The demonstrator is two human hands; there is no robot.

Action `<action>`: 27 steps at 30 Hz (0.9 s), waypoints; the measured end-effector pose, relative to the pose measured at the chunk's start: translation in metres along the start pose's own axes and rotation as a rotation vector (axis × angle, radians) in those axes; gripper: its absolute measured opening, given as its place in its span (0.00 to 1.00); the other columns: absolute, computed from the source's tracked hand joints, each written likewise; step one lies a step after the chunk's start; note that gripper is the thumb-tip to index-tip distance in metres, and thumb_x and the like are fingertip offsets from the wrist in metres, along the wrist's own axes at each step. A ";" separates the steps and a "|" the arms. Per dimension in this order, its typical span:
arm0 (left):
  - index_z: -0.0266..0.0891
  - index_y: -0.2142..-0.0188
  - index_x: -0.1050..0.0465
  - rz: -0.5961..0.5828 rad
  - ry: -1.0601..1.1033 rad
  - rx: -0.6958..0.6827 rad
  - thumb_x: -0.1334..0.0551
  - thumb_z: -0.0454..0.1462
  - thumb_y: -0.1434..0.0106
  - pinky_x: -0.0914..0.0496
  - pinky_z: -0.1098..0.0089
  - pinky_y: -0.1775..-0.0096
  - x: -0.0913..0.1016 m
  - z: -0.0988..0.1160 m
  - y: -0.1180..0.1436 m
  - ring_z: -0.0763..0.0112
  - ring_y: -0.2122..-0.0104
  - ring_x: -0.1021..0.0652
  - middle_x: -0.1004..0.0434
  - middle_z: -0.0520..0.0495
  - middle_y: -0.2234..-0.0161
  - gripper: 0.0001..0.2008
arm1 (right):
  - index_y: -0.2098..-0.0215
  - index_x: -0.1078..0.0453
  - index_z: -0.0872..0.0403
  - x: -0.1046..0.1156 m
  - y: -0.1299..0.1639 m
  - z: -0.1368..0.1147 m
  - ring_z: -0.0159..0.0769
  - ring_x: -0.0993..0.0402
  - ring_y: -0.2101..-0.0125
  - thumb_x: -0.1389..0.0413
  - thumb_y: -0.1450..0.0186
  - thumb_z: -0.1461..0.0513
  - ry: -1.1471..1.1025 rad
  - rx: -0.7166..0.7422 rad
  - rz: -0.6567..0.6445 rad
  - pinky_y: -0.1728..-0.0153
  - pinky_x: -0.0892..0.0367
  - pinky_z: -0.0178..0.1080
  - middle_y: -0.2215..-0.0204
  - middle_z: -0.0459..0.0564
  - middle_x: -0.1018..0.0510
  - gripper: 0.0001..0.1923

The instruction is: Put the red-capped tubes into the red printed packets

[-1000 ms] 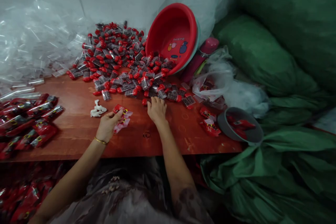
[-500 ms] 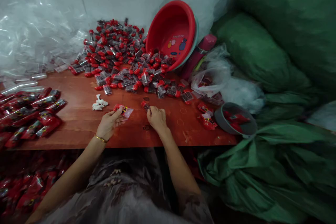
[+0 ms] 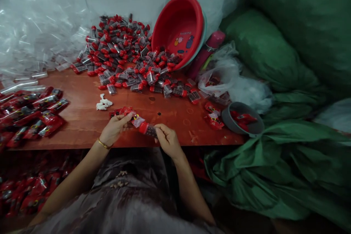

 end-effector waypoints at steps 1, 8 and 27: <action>0.33 0.73 0.22 -0.020 -0.005 -0.005 0.26 0.48 0.66 0.29 0.72 0.72 -0.001 0.001 0.001 0.72 0.76 0.24 0.21 0.46 0.75 0.24 | 0.69 0.33 0.54 -0.001 -0.001 0.000 0.27 0.37 0.83 0.54 0.35 0.55 0.008 0.001 -0.011 0.79 0.41 0.31 0.84 0.41 0.34 0.14; 0.33 0.72 0.21 -0.083 -0.071 -0.091 0.27 0.47 0.61 0.28 0.70 0.67 -0.001 0.002 0.004 0.73 0.74 0.25 0.21 0.47 0.73 0.21 | 0.70 0.33 0.54 -0.013 -0.003 0.008 0.26 0.39 0.85 0.53 0.36 0.51 -0.142 -0.120 -0.051 0.83 0.43 0.30 0.86 0.40 0.35 0.16; 0.34 0.76 0.23 -0.038 -0.044 -0.112 0.25 0.45 0.66 0.34 0.74 0.71 -0.014 -0.024 0.008 0.77 0.77 0.29 0.24 0.51 0.78 0.20 | 0.63 0.35 0.53 -0.039 -0.001 0.008 0.30 0.31 0.79 0.57 0.32 0.57 0.100 0.098 0.279 0.75 0.36 0.33 0.80 0.43 0.29 0.12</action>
Point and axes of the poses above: each hand's wrist, its own y-axis away from the middle knuckle, its own x-axis out of the back of the hand, z = x × y, the point moved 2 cm from there along -y, towards the middle knuckle
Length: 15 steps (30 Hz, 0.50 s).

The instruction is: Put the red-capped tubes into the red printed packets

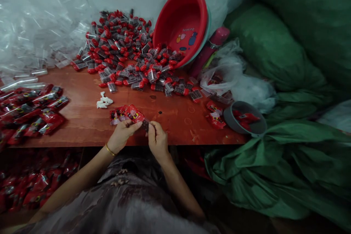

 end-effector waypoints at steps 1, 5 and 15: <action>0.34 0.76 0.24 0.006 0.028 -0.009 0.25 0.45 0.65 0.34 0.74 0.71 0.000 0.000 0.000 0.77 0.77 0.29 0.24 0.51 0.78 0.20 | 0.62 0.35 0.53 -0.002 0.000 -0.001 0.30 0.31 0.79 0.57 0.32 0.57 0.001 0.007 -0.003 0.75 0.35 0.33 0.80 0.43 0.29 0.12; 0.34 0.78 0.25 0.028 0.128 -0.017 0.26 0.45 0.63 0.34 0.75 0.73 0.000 0.000 0.001 0.80 0.81 0.31 0.27 0.53 0.81 0.18 | 0.61 0.34 0.53 -0.005 0.001 -0.003 0.32 0.30 0.78 0.57 0.32 0.56 0.001 0.008 -0.082 0.74 0.34 0.34 0.79 0.44 0.27 0.13; 0.34 0.73 0.24 -0.097 0.142 -0.036 0.27 0.43 0.58 0.33 0.74 0.69 -0.012 -0.009 0.004 0.78 0.77 0.29 0.25 0.52 0.77 0.16 | 0.63 0.35 0.52 -0.019 0.001 -0.004 0.31 0.32 0.79 0.57 0.33 0.52 -0.110 -0.174 0.012 0.77 0.35 0.34 0.74 0.47 0.27 0.15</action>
Point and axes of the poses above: each hand's wrist, its own y-axis away from the middle knuckle, its own x-axis out of the back of the hand, z = x × y, the point moved 2 cm from there along -y, towards the middle knuckle
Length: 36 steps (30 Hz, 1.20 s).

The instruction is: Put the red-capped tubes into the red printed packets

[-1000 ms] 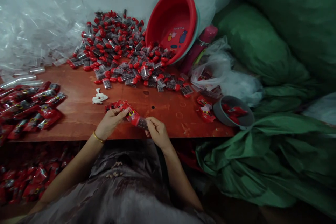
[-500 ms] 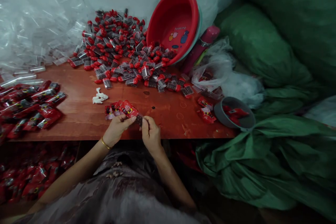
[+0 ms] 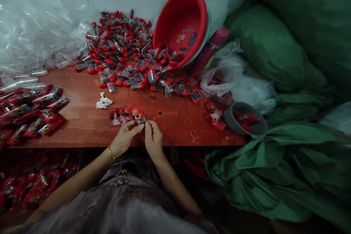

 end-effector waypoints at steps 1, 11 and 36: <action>0.34 0.74 0.25 0.022 0.011 -0.015 0.28 0.44 0.57 0.34 0.75 0.71 0.001 0.002 -0.001 0.79 0.78 0.30 0.26 0.53 0.78 0.16 | 0.63 0.35 0.52 -0.001 0.000 0.001 0.29 0.35 0.81 0.56 0.33 0.52 -0.059 -0.035 -0.043 0.79 0.37 0.33 0.77 0.45 0.28 0.15; 0.33 0.76 0.27 0.072 0.005 0.002 0.28 0.46 0.58 0.36 0.76 0.77 0.011 0.003 -0.002 0.80 0.81 0.31 0.27 0.52 0.80 0.18 | 0.69 0.33 0.53 -0.005 -0.010 0.012 0.25 0.36 0.87 0.44 0.42 0.50 -0.301 -0.157 -0.242 0.83 0.38 0.31 0.81 0.41 0.27 0.15; 0.39 0.62 0.24 0.535 -0.485 -0.376 0.34 0.41 0.47 0.33 0.61 0.49 0.114 0.077 -0.001 0.61 0.56 0.23 0.20 0.44 0.60 0.13 | 0.44 0.37 0.52 -0.013 -0.166 0.048 0.51 0.47 0.41 0.50 0.36 0.58 0.961 0.461 -0.066 0.44 0.50 0.56 0.38 0.61 0.45 0.22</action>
Point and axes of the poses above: each hand's wrist, its own y-axis away from the middle knuckle, its own x-axis out of the back of the hand, z = x × y, the point moved 2 cm from there along -y, towards the middle knuckle
